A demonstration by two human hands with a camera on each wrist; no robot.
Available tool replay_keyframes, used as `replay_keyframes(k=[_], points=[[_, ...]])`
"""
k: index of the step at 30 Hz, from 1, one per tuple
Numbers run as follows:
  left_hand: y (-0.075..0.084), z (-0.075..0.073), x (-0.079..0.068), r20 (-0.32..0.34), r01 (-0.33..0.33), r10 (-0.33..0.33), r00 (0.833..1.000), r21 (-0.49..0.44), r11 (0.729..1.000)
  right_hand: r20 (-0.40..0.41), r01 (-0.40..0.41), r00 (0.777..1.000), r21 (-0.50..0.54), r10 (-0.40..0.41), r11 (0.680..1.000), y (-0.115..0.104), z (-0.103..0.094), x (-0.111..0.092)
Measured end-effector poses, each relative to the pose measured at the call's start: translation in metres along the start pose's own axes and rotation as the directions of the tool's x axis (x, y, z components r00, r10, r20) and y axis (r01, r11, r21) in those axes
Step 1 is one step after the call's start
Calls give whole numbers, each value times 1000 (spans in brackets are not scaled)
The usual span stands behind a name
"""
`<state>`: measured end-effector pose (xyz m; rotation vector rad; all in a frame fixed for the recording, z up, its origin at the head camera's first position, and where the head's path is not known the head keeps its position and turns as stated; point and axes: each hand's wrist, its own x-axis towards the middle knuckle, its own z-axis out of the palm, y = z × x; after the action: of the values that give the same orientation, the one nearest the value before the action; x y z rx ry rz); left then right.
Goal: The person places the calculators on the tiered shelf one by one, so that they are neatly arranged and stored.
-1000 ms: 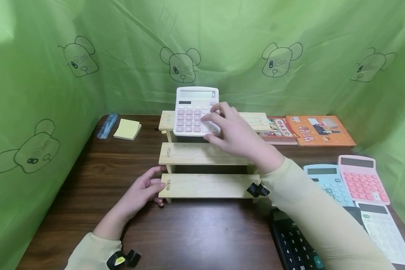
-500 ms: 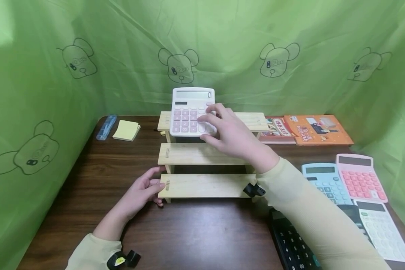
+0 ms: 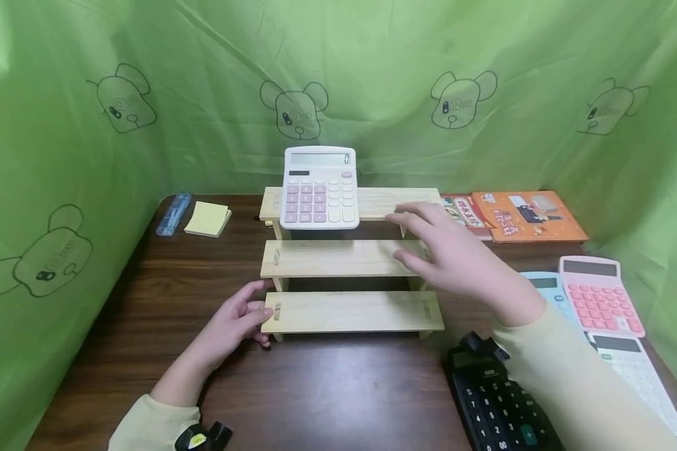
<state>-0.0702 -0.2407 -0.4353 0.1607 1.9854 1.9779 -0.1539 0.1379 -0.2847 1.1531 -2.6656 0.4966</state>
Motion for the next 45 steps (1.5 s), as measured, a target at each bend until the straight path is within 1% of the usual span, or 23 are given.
replay_keyframes(k=[6,8,11,16,21,24,27,31,34,38,40,45], points=[[2,0,0,1,-10,10,1000,-1,1000,-89,35,995,-26,-37,999,5,-7,-40],[3,0,-1,-3,-7,7,1000,1,1000,-109,35,993,-19,-37,999,6,-9,-52],[3,-1,-3,-13,1,-1,1000,4,1000,-110,25,994,-10,-26,1000,7,-9,-66],[3,-3,-5,-31,5,-5,1000,10,1000,-67,-3,998,-15,2,1000,8,-3,-85],[0,-3,-6,-29,24,-24,999,13,1000,-26,-68,997,-81,67,994,8,5,-103],[-2,-2,-8,-24,41,-41,999,11,999,18,-110,993,-124,113,986,7,11,-116],[-3,-1,-8,-20,40,-40,999,9,999,56,-147,986,-145,156,978,8,15,-128],[-3,-2,-7,-23,28,-28,999,10,1000,109,-157,979,-131,171,979,11,20,-140],[-2,-3,-6,-17,19,-19,1000,6,1000,183,-170,965,-116,189,979,14,23,-147],[-1,-2,-3,-2,15,-15,1000,-2,1000,290,-239,921,-106,260,965,18,25,-153],[-1,-1,-3,-2,13,-13,1000,-3,1000,325,-266,903,-93,282,959,20,26,-155],[1,1,-2,-7,4,-5,1000,-9,1000,365,-292,882,-77,299,953,23,30,-159]])
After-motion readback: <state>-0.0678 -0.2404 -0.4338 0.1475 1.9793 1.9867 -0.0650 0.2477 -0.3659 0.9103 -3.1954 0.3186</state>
